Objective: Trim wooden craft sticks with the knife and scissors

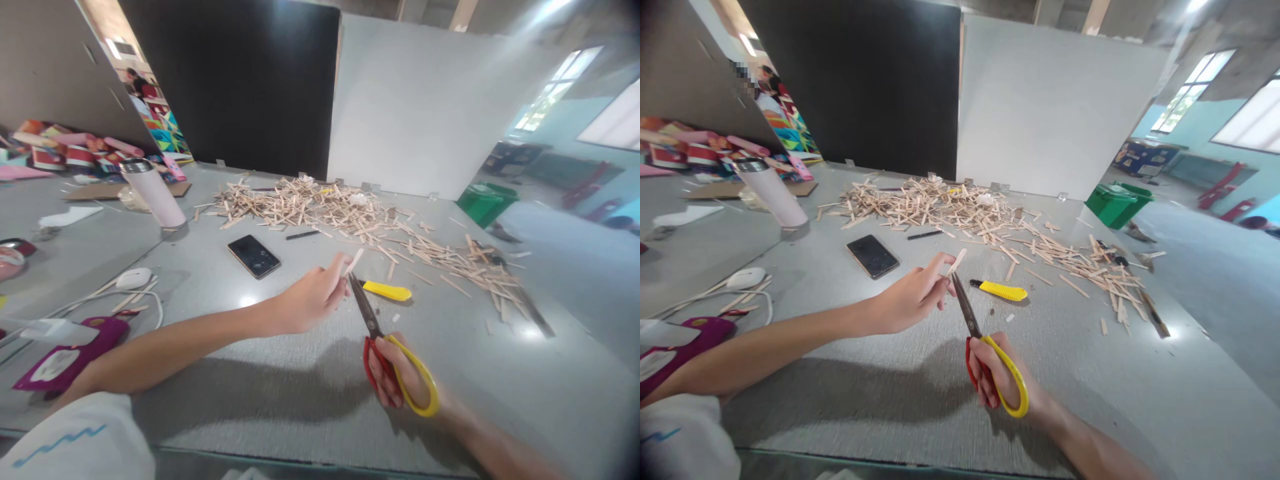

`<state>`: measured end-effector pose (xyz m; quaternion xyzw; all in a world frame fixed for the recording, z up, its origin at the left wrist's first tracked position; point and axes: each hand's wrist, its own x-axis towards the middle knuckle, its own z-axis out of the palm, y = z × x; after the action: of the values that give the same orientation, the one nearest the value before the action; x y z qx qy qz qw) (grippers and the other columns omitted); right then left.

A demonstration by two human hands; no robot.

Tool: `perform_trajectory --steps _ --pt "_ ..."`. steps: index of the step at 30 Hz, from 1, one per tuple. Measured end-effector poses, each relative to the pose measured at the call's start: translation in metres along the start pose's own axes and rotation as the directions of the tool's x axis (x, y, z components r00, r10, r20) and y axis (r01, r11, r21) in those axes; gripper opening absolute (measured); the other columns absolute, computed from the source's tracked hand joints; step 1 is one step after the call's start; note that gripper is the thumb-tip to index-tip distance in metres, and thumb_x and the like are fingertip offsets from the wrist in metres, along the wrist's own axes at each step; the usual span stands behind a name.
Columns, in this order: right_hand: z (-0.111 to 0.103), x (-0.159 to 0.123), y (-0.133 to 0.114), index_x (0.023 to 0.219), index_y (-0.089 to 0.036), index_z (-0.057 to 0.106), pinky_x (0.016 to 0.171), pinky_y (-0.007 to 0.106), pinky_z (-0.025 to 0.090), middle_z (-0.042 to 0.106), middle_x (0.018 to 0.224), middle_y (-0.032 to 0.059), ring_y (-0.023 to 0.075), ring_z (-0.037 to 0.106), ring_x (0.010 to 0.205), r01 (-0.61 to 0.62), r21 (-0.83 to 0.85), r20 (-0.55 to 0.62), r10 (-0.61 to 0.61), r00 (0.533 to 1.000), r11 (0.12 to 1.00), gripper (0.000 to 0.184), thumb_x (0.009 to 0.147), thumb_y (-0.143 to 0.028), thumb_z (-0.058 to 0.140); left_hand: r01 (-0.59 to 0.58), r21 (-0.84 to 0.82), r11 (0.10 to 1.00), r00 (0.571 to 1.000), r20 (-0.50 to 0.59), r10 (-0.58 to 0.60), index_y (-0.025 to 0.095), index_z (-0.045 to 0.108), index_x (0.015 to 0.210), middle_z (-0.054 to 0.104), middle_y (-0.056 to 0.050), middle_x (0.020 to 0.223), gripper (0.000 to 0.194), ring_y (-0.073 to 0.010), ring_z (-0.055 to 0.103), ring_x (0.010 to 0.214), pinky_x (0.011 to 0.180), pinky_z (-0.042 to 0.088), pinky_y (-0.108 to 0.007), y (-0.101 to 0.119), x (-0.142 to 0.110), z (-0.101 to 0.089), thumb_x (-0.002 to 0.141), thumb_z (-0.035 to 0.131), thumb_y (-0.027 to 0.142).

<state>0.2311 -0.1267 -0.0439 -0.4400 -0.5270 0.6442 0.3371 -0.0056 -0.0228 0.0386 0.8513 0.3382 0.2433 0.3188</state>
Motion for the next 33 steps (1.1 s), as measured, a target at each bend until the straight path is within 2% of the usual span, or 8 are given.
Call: perform_trajectory --steps 5,10,15,19,27,33 --pt "0.001 0.000 -0.004 0.057 -0.024 0.052 0.036 0.020 0.040 0.041 0.036 -0.0074 0.0092 0.040 0.029 -0.023 0.011 -0.009 0.023 1.000 1.000 0.069 0.103 -0.076 0.054 0.009 -0.003 1.000 1.000 0.010 -0.009 0.022 0.039 0.138 0.081 -0.008 0.108 0.024 -0.0173 0.073 0.073 0.071 0.054 -0.031 -0.001 -0.001 0.001 0.116 0.037 0.029" --pt "0.002 -0.001 -0.009 0.055 -0.024 0.052 0.035 0.020 0.038 0.041 0.035 -0.0075 0.0085 0.039 0.028 -0.037 0.001 -0.035 0.037 0.999 0.999 0.069 0.101 -0.076 0.058 -0.007 0.022 1.000 1.000 0.024 0.006 0.022 0.039 0.138 0.081 -0.009 0.110 0.024 -0.0182 0.074 0.076 0.072 0.055 -0.032 -0.001 -0.001 0.000 0.115 0.040 0.028" --pt "0.001 -0.001 -0.007 0.056 -0.024 0.051 0.034 0.020 0.035 0.040 0.034 -0.0074 0.0089 0.038 0.028 -0.051 -0.010 -0.044 0.050 0.998 0.999 0.070 0.102 -0.077 0.056 0.007 0.057 0.998 0.999 0.031 -0.009 0.022 0.041 0.139 0.080 -0.008 0.100 0.027 -0.0193 0.073 0.072 0.065 0.053 -0.029 0.002 -0.001 -0.002 0.114 0.040 0.028" --pt "0.000 -0.003 -0.008 0.055 -0.024 0.050 0.036 0.020 0.037 0.041 0.036 -0.0074 0.0088 0.040 0.030 -0.046 -0.054 -0.043 0.044 0.998 0.998 0.070 0.103 -0.075 0.056 -0.006 0.079 0.997 1.000 0.028 0.004 0.021 0.043 0.141 0.079 -0.008 0.098 0.029 -0.0191 0.072 0.071 0.065 0.053 -0.029 0.002 -0.001 -0.002 0.113 0.040 0.028" --pt "0.004 -0.003 -0.014 0.053 -0.026 0.047 0.032 0.021 0.032 0.038 0.036 -0.0073 0.0089 0.038 0.029 -0.076 -0.034 -0.053 0.074 0.996 0.997 0.071 0.099 -0.078 0.061 0.025 0.104 0.994 0.998 0.049 -0.030 0.019 0.043 0.145 0.078 -0.009 0.094 0.033 -0.0203 0.072 0.070 0.065 0.052 -0.030 0.004 -0.001 -0.003 0.113 0.040 0.029" --pt "0.004 -0.003 -0.012 0.051 -0.026 0.045 0.031 0.022 0.031 0.036 0.035 -0.0071 0.0086 0.035 0.028 -0.075 -0.013 -0.033 0.074 0.997 0.997 0.073 0.100 -0.078 0.060 0.009 0.112 0.994 0.999 0.032 -0.013 0.020 0.044 0.144 0.078 -0.007 0.093 0.032 -0.0193 0.071 0.069 0.065 0.052 -0.029 0.002 -0.001 -0.003 0.113 0.042 0.027"
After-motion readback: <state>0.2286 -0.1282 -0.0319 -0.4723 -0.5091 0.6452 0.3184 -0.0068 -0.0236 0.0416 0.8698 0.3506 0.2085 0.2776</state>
